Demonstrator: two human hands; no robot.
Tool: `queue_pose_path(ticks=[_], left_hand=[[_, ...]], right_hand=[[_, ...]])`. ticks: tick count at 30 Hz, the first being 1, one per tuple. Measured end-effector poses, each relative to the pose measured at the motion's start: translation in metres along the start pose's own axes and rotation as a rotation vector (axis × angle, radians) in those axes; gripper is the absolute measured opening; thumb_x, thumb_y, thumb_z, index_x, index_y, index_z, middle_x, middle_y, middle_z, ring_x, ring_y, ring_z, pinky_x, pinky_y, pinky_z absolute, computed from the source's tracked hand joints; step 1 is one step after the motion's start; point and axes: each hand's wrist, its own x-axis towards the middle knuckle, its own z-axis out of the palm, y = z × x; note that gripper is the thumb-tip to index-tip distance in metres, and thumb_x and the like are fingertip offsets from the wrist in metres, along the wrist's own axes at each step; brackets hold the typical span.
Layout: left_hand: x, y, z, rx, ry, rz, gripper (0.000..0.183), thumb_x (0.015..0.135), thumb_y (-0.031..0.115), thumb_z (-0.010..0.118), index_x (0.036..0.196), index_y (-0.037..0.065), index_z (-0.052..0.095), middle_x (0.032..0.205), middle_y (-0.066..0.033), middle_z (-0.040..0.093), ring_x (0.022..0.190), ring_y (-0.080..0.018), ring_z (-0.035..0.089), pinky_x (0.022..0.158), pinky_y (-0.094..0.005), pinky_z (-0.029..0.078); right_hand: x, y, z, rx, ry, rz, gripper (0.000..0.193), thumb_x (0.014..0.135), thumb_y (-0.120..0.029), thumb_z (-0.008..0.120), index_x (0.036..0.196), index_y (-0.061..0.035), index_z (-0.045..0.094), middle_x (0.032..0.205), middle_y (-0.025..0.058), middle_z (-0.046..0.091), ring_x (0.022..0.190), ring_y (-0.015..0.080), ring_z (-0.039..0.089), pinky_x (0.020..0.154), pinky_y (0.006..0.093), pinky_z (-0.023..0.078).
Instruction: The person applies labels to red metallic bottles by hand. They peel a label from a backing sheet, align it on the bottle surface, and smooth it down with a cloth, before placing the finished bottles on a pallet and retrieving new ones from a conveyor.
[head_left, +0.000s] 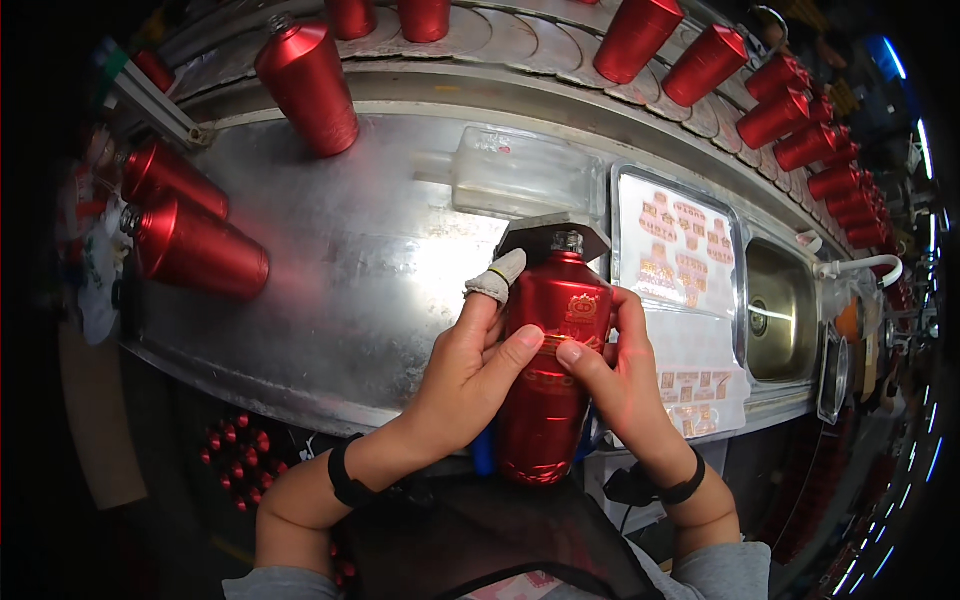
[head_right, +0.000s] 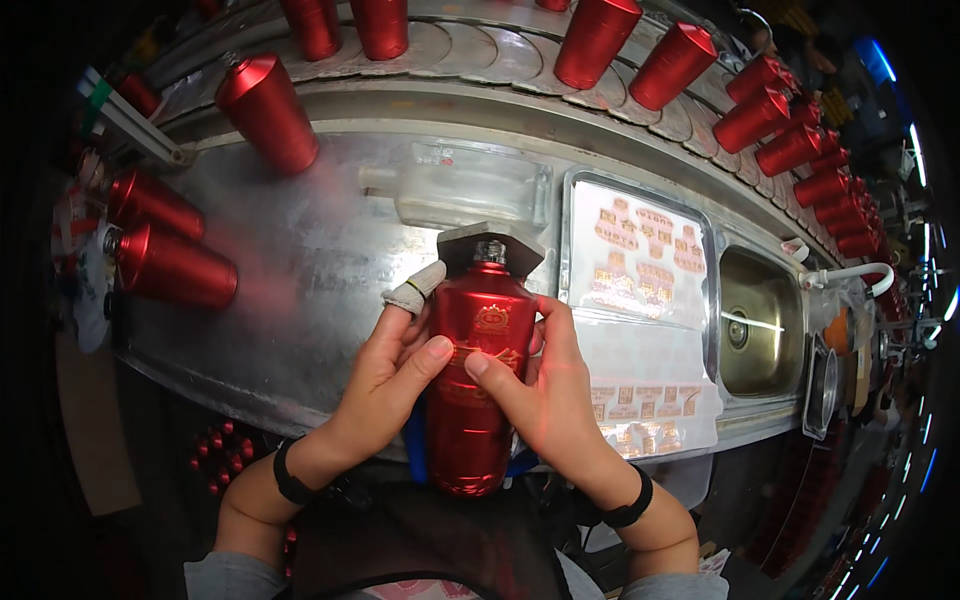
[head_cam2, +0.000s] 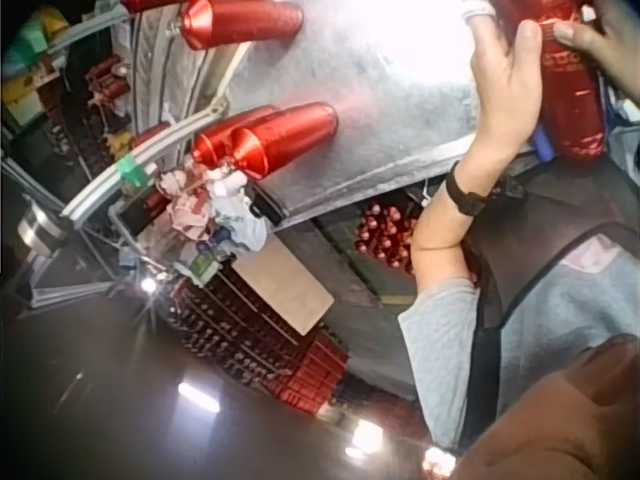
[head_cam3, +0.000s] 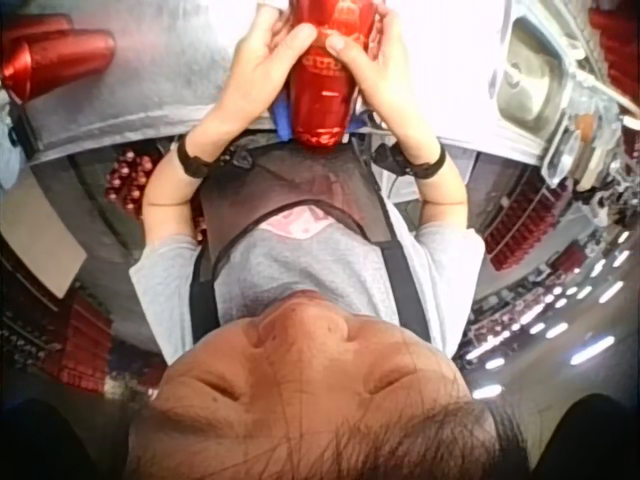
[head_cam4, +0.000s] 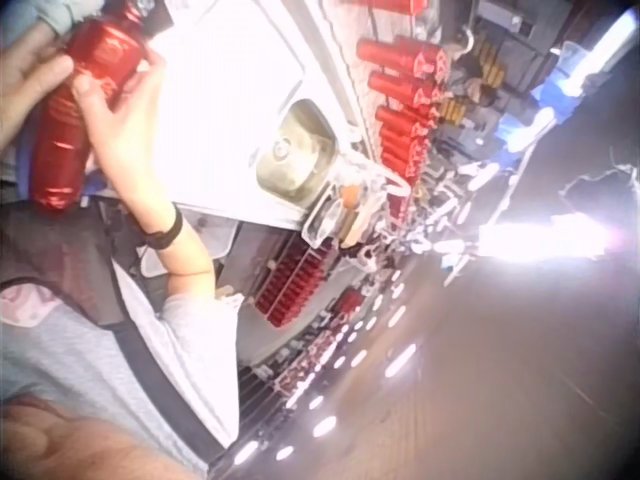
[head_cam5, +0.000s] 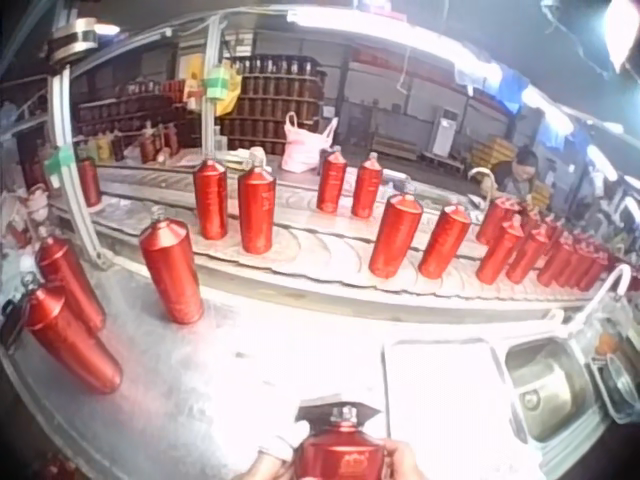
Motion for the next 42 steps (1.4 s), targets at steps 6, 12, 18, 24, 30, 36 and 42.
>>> queue_pose_path(ticks=[6, 12, 18, 24, 30, 36, 42], left_hand=[[0.000, 0.011, 0.010, -0.021, 0.050, -0.046, 0.064, 0.098, 0.012, 0.056, 0.149, -0.003, 0.021, 0.142, -0.0175, 0.042, 0.128, -0.0187, 0.046, 0.105, -0.0313, 0.040], [0.000, 0.004, 0.008, -0.001, 0.064, -0.040, 0.065, 0.096, 0.012, 0.059, 0.148, -0.003, 0.022, 0.141, -0.0185, 0.042, 0.128, -0.0205, 0.047, 0.106, -0.0322, 0.039], [-0.024, 0.007, 0.005, -0.033, 0.057, -0.180, 0.067, 0.096, 0.013, 0.056, 0.152, 0.003, 0.020, 0.146, -0.0175, 0.039, 0.135, -0.0212, 0.042, 0.110, -0.0363, 0.036], [-0.024, 0.007, 0.017, 0.039, 0.057, -0.178, 0.071, 0.094, 0.017, 0.061, 0.150, 0.002, 0.020, 0.144, -0.0177, 0.042, 0.132, -0.0221, 0.045, 0.109, -0.0363, 0.037], [-0.025, 0.007, 0.019, 0.081, 0.065, -0.158, 0.074, 0.091, 0.017, 0.066, 0.149, 0.002, 0.022, 0.143, -0.0183, 0.043, 0.131, -0.0225, 0.046, 0.109, -0.0363, 0.037], [-0.026, 0.006, 0.014, 0.102, 0.049, -0.182, 0.077, 0.090, 0.019, 0.067, 0.149, 0.002, 0.021, 0.141, -0.0179, 0.044, 0.129, -0.0217, 0.048, 0.107, -0.0358, 0.039], [-0.017, 0.007, 0.025, 0.219, 0.101, -0.228, 0.082, 0.087, 0.018, 0.071, 0.148, 0.002, 0.020, 0.135, -0.0184, 0.050, 0.122, -0.0216, 0.054, 0.103, -0.0352, 0.042]], right_hand=[[0.000, 0.001, -0.001, -0.041, 0.023, 0.006, 0.068, 0.087, -0.026, 0.073, 0.131, 0.0048, 0.033, 0.109, 0.0140, 0.058, 0.101, 0.0168, 0.061, 0.084, 0.0298, 0.052], [-0.003, 0.008, -0.007, -0.066, 0.026, -0.032, 0.064, 0.087, -0.023, 0.073, 0.132, 0.0025, 0.036, 0.108, 0.0111, 0.056, 0.094, 0.0145, 0.061, 0.079, 0.0271, 0.052], [-0.024, 0.017, -0.030, 0.152, -0.039, 0.158, 0.062, 0.088, -0.018, 0.069, 0.138, -0.0009, 0.036, 0.103, 0.0041, 0.047, 0.076, 0.0070, 0.059, 0.068, 0.0190, 0.048], [-0.027, 0.026, -0.016, 0.060, -0.015, 0.075, 0.064, 0.085, -0.024, 0.075, 0.134, -0.0004, 0.041, 0.101, 0.0028, 0.049, 0.073, 0.0030, 0.049, 0.061, 0.0177, 0.042], [-0.028, 0.023, -0.021, 0.007, -0.036, 0.093, 0.070, 0.082, -0.025, 0.079, 0.133, 0.0007, 0.040, 0.099, 0.0024, 0.048, 0.073, 0.0025, 0.045, 0.058, 0.0171, 0.039], [-0.028, 0.026, -0.022, 0.024, -0.042, 0.082, 0.069, 0.082, -0.026, 0.079, 0.133, -0.0003, 0.040, 0.101, 0.0022, 0.048, 0.070, 0.0014, 0.044, 0.056, 0.0168, 0.037], [-0.025, 0.028, -0.021, 0.061, -0.025, 0.081, 0.069, 0.082, -0.028, 0.078, 0.133, -0.0006, 0.041, 0.100, 0.0015, 0.049, 0.065, -0.0002, 0.040, 0.054, 0.0165, 0.035]])
